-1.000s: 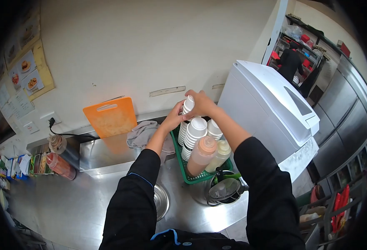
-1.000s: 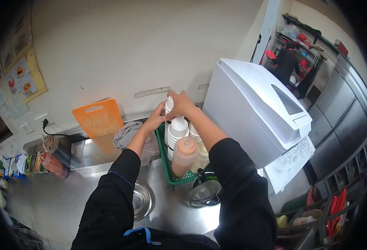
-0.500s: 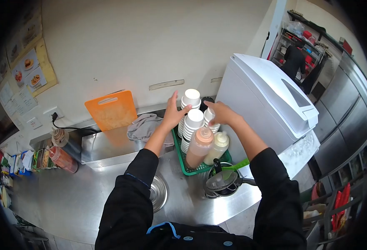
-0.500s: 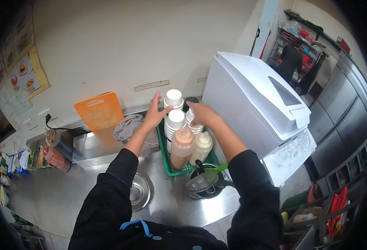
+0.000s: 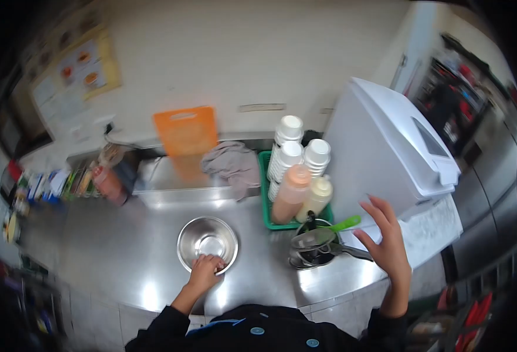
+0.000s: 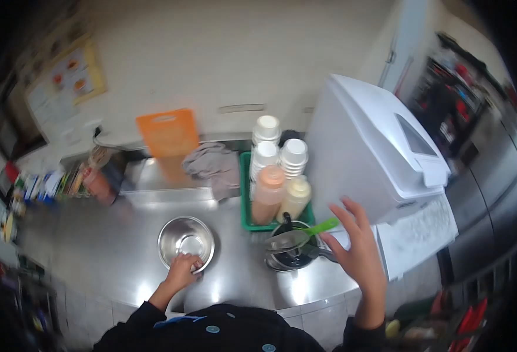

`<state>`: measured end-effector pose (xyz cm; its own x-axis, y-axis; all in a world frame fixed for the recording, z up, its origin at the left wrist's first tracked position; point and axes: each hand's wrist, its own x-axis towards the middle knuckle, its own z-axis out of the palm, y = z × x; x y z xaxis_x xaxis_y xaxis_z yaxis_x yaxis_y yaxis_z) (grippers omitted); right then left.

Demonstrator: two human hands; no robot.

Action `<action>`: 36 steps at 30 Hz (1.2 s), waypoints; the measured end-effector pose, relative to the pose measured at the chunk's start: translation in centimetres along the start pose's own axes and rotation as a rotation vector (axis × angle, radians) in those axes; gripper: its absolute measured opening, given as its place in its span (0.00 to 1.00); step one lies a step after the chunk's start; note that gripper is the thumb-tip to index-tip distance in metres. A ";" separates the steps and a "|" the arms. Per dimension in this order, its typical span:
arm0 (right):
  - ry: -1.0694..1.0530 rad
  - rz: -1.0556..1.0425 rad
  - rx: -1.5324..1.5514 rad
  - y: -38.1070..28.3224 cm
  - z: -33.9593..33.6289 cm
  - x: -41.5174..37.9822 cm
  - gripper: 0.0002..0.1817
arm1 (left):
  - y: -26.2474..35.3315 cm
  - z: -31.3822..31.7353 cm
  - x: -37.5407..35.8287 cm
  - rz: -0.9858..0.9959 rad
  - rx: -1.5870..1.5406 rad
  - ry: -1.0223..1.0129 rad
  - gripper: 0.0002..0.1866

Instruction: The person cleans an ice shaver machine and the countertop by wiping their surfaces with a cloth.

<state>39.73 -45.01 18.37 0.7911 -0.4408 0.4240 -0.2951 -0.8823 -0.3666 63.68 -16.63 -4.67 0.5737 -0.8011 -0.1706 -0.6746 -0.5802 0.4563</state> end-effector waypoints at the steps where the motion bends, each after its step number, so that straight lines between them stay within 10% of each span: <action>1: 0.004 0.027 -0.030 0.4 -0.1 -1.7 0.28 | -0.8 0.8 0.2 0.071 -0.025 0.145 0.19; 8: 0.097 0.275 0.065 3.1 0.2 -14.2 0.24 | 7.3 -14.1 2.5 0.261 -0.841 0.754 0.15; 15: 0.095 0.562 -0.037 5.4 1.2 -23.4 0.21 | 18.4 -24.1 14.5 0.890 -1.691 0.517 0.21; 20: 0.188 0.662 -0.118 5.1 0.3 -26.9 0.21 | 26.0 -22.2 23.1 0.347 -1.838 0.275 0.21; 30: 0.239 0.754 -0.202 3.7 1.3 -29.8 0.20 | 24.0 -14.9 34.0 0.150 -1.611 0.020 0.31; 32: 0.278 0.764 -0.234 3.1 1.2 -29.1 0.17 | 25.0 -14.1 30.5 -0.031 -0.634 0.666 0.26; 36: 0.328 0.835 -0.097 2.5 1.6 -28.5 0.23 | 22.6 -13.9 24.2 0.336 -0.479 0.744 0.28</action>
<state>17.34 -34.42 4.02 0.1114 -0.9560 0.2715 -0.7607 -0.2578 -0.5957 68.76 -47.05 13.69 0.6446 -0.5206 0.5598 -0.6905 -0.0822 0.7187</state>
